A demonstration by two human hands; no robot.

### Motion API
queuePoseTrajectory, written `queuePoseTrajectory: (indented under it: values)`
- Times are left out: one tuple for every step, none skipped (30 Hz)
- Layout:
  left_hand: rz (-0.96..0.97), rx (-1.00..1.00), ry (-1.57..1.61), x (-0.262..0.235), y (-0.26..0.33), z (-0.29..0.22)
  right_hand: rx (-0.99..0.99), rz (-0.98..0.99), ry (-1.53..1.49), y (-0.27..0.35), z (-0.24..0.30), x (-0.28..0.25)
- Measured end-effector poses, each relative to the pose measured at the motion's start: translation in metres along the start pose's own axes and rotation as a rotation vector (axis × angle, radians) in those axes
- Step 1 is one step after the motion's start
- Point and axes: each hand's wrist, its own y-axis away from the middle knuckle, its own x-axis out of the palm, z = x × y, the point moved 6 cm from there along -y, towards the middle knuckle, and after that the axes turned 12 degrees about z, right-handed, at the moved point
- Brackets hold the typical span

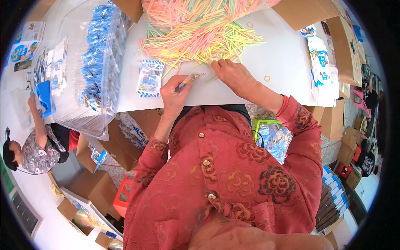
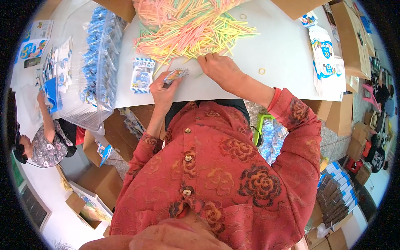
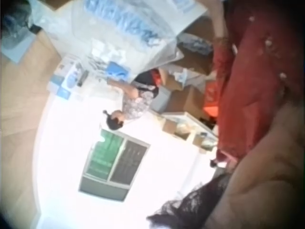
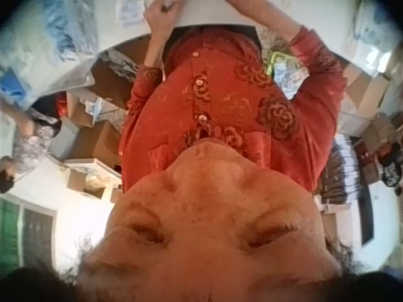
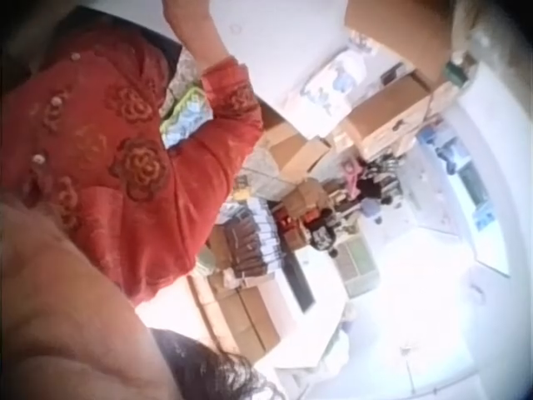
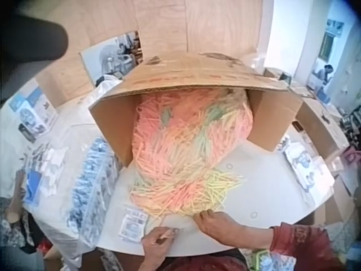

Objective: The recorder is counting out and packaging colorful rubber bands into small plastic bags at a workstation.

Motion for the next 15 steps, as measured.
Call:
queuePoseTrajectory:
  values:
    - [0.001,-0.002,0.001,-0.0001,0.0001,-0.0001,-0.002,0.002,0.0,-0.0015,0.0002,0.0005]
    - [0.003,-0.003,0.002,0.0,0.0003,-0.0012,0.004,-0.003,0.005,-0.0025,-0.0001,0.0014]
    - [0.002,-0.004,0.002,-0.0003,0.0004,-0.0027,0.011,-0.008,0.008,-0.0028,-0.0003,0.002]
    - [0.008,-0.018,-0.014,-0.0002,0.0,-0.0043,0.01,-0.007,0.008,-0.0026,-0.0001,0.0014]
    - [0.013,-0.032,-0.031,-0.0004,-0.0003,-0.0049,0.017,-0.012,0.011,-0.0027,-0.0005,-0.0006]
    - [0.012,-0.032,-0.032,0.0,-0.0002,-0.004,0.024,-0.017,0.015,-0.0029,-0.0009,-0.0018]
    - [0.004,-0.022,-0.005,0.0003,0.0001,-0.0027,0.024,-0.017,0.014,-0.0033,-0.002,-0.0004]
    - [-0.003,-0.011,0.022,0.0004,-0.0003,-0.0025,0.022,-0.02,0.016,-0.0035,-0.0046,0.0014]
    - [-0.004,-0.011,0.022,0.0003,-0.0004,-0.0029,0.02,-0.023,0.018,-0.0029,-0.0065,0.0024]
    - [-0.001,-0.012,0.017,0.0001,-0.0004,-0.0035,0.02,-0.023,0.018,-0.0015,-0.0077,0.0027]
    - [0.001,-0.013,0.012,-0.0001,-0.0008,-0.0034,0.019,-0.015,0.019,-0.0008,-0.009,0.0037]
    - [0.001,-0.013,0.012,-0.0004,-0.0013,-0.0028,0.018,-0.008,0.019,-0.0007,-0.0097,0.0043]
    - [0.007,-0.002,0.0,-0.0004,-0.0017,-0.0025,0.018,-0.008,0.019,-0.0005,-0.0097,0.0024]
    - [0.013,0.008,-0.012,0.0,-0.0012,-0.0023,0.012,0.0,0.05,0.0006,-0.0081,-0.0002]
    - [0.014,0.008,-0.012,0.0002,-0.0004,-0.0013,0.005,0.007,0.081,0.0013,-0.0062,-0.0013]
